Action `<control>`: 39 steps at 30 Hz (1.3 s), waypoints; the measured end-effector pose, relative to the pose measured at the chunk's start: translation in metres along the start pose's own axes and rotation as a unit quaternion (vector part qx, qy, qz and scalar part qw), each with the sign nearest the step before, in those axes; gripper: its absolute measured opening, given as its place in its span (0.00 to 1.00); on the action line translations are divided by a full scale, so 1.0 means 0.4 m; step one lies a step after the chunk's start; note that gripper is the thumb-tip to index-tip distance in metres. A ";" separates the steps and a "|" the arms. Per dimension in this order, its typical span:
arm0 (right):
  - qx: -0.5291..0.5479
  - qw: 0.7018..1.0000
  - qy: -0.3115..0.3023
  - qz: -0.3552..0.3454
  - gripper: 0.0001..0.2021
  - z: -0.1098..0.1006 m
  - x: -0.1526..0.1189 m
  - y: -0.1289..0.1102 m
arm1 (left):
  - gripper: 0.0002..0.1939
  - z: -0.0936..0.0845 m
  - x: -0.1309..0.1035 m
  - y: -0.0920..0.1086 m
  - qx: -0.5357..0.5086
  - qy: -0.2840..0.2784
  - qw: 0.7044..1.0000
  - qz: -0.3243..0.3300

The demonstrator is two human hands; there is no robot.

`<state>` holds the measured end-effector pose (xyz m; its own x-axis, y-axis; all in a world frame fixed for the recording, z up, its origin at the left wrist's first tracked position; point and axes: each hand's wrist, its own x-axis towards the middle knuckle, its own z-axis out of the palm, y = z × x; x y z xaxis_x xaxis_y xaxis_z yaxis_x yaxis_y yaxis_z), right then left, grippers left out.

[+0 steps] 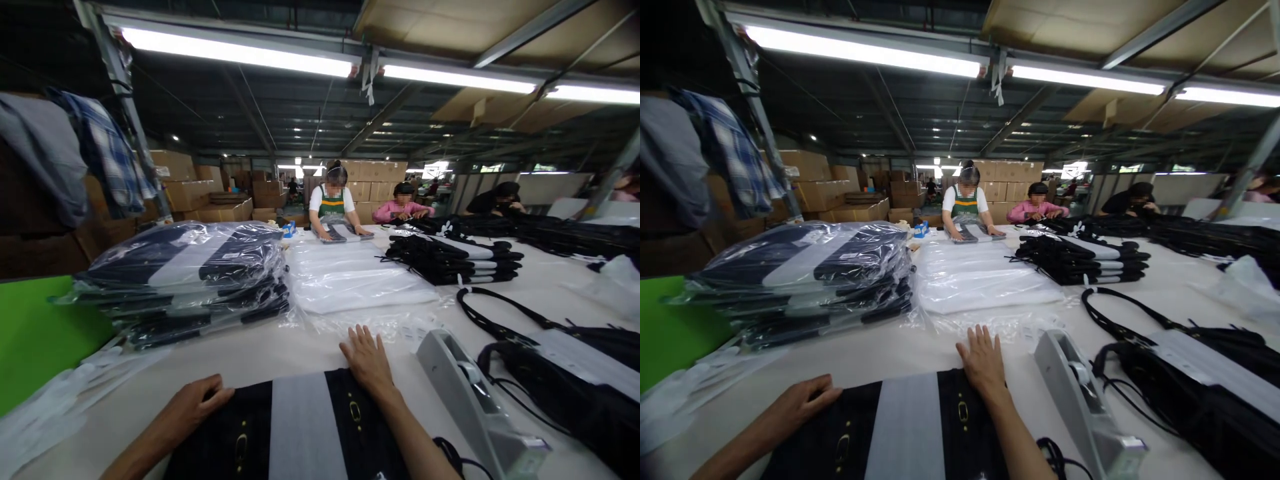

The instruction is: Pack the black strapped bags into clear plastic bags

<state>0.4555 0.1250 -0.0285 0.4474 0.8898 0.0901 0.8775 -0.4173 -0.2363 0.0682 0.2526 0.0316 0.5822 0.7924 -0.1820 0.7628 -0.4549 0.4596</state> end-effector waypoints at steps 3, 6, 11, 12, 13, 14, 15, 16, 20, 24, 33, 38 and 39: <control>0.000 1.000 -0.011 0.003 0.33 -0.011 0.004 -0.003 | 0.27 0.021 0.013 -0.020 0.026 -0.012 1.000 -0.014; -0.005 1.000 -0.018 0.014 0.32 -0.013 0.005 -0.006 | 0.25 0.052 0.019 -0.042 0.146 0.038 0.988 -0.041; -0.005 1.000 -0.022 0.012 0.32 -0.010 0.005 -0.007 | 0.24 0.039 0.087 0.008 0.317 0.168 0.929 0.094; -0.004 1.000 -0.020 0.012 0.32 -0.011 0.005 -0.008 | 0.26 0.031 0.121 0.046 0.317 0.194 0.918 0.139; -0.004 1.000 -0.018 0.012 0.32 -0.012 0.004 -0.008 | 0.27 0.024 0.163 0.094 0.310 0.216 0.908 0.183; -0.002 1.000 -0.016 0.012 0.32 -0.013 0.004 -0.009 | 0.29 0.021 0.210 0.149 0.299 0.236 0.899 0.218; 0.000 1.000 -0.015 0.011 0.32 -0.014 0.004 -0.009 | 0.31 0.021 0.262 0.209 0.285 0.248 0.894 0.242; 0.002 1.000 -0.015 0.010 0.32 -0.014 0.004 -0.008 | 0.31 0.025 0.316 0.269 0.270 0.248 0.896 0.252; 0.009 1.000 -0.010 0.017 0.32 -0.015 0.005 -0.006 | 0.39 0.091 0.493 0.442 0.201 0.131 0.948 0.207; 0.015 1.000 -0.011 0.021 0.32 -0.021 0.006 -0.008 | 0.40 0.198 0.537 0.455 0.188 0.000 0.948 0.257; 0.051 0.997 0.049 0.030 0.25 -0.019 -0.002 -0.007 | 0.09 0.179 0.480 0.402 0.230 0.100 0.930 0.269; 0.064 0.988 0.132 0.041 0.11 -0.035 -0.012 -0.011 | 0.15 0.051 0.506 0.482 0.253 0.197 0.919 0.231; 0.058 0.989 0.129 0.044 0.07 -0.037 -0.012 -0.012 | 0.17 0.029 0.515 0.500 0.252 0.213 0.920 0.211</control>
<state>0.4517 0.1199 -0.0135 0.5633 0.7685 0.3036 0.8141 -0.4533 -0.3629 0.3442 0.3202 0.0761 0.7757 0.5396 0.3272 0.5896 -0.8046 -0.0706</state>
